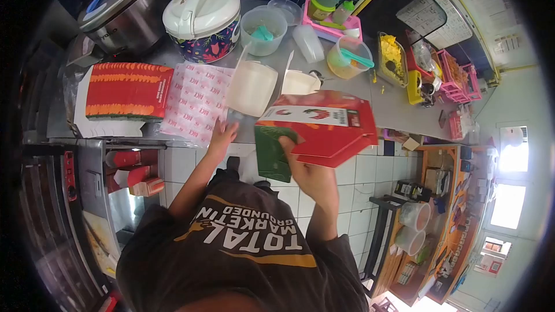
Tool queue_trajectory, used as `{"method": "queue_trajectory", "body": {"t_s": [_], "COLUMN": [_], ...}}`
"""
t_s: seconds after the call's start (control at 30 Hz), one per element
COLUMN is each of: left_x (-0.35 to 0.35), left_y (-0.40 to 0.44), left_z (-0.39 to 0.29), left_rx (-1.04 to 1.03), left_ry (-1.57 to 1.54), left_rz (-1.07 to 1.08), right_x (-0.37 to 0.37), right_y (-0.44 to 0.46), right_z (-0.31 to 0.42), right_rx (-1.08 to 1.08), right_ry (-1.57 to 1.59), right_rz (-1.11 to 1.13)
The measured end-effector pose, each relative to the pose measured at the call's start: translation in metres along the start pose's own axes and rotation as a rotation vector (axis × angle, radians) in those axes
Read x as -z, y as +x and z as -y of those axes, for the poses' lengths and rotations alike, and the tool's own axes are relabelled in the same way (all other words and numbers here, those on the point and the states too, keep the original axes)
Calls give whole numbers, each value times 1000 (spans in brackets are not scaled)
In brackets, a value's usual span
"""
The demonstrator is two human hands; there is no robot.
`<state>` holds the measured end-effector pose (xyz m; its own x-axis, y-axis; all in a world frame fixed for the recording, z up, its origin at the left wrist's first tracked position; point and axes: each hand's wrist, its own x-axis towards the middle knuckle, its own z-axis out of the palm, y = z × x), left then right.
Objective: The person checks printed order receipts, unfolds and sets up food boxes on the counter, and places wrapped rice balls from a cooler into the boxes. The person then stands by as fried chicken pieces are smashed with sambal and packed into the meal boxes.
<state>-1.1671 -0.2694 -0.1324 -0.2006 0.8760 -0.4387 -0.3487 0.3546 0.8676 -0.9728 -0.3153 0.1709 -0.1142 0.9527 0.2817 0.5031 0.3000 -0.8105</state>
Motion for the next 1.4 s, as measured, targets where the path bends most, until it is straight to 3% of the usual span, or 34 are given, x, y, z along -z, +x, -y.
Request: {"method": "queue_trajectory", "body": {"t_s": [0.03,0.1,0.17,0.27,0.37,0.47,0.53,0.6,0.73,0.83,0.9,0.93,1.0,1.03,1.07,1.1,1.17,1.23,1.27,1.3,1.33,1.4], "left_x": [1,14,-2,-20,-7,9,18,28,53,77,103,115,142,156,170,178,193,195,200,205,205,199], "left_y": [-17,-86,-147,-198,-208,-221,-228,-233,-232,-222,-210,-203,-186,-175,-162,-153,-139,-128,-119,-113,-113,-89], "left_z": [-8,-56,-112,-171,-167,-154,-149,-141,-140,-146,-145,-145,-140,-135,-124,-123,-120,-131,-134,-136,-143,-139], "left_rx": [-1,280,-279,-452,-613,-574,-541,-459,-454,-482,-336,-350,-303,-249,-362,-366,-589,-645,-738,-831,-756,-830], "left_ry": [-8,-139,90,226,484,434,428,110,151,137,-96,-59,-102,-140,-172,-178,-104,-129,-26,78,62,137], "left_rz": [0,131,235,256,173,91,70,59,-5,32,-23,-78,-173,-278,-251,-241,-372,-409,-447,-485,-372,-341], "right_x": [-3,-8,-23,-46,-55,-69,-77,-81,-98,-108,-114,-112,-95,-96,-97,-95,-107,-135,-166,-191,-217,-249], "right_y": [1,-8,-14,-30,-35,-42,-51,-55,-52,-43,-29,-22,-4,0,4,9,16,29,32,33,36,41], "right_z": [-4,-15,-21,-47,-57,-63,-52,-41,-16,4,20,32,56,58,61,64,79,96,44,33,5,-34], "right_rx": [18,-54,-234,-50,149,102,235,239,230,230,199,168,-49,3,56,312,561,630,530,620,572,494], "right_ry": [2,-2,211,278,383,562,363,348,334,152,222,294,321,346,367,121,-141,-362,-474,-567,-685,-748], "right_rz": [19,111,194,367,510,677,641,665,681,614,520,432,535,469,402,313,214,500,636,607,619,608]}}
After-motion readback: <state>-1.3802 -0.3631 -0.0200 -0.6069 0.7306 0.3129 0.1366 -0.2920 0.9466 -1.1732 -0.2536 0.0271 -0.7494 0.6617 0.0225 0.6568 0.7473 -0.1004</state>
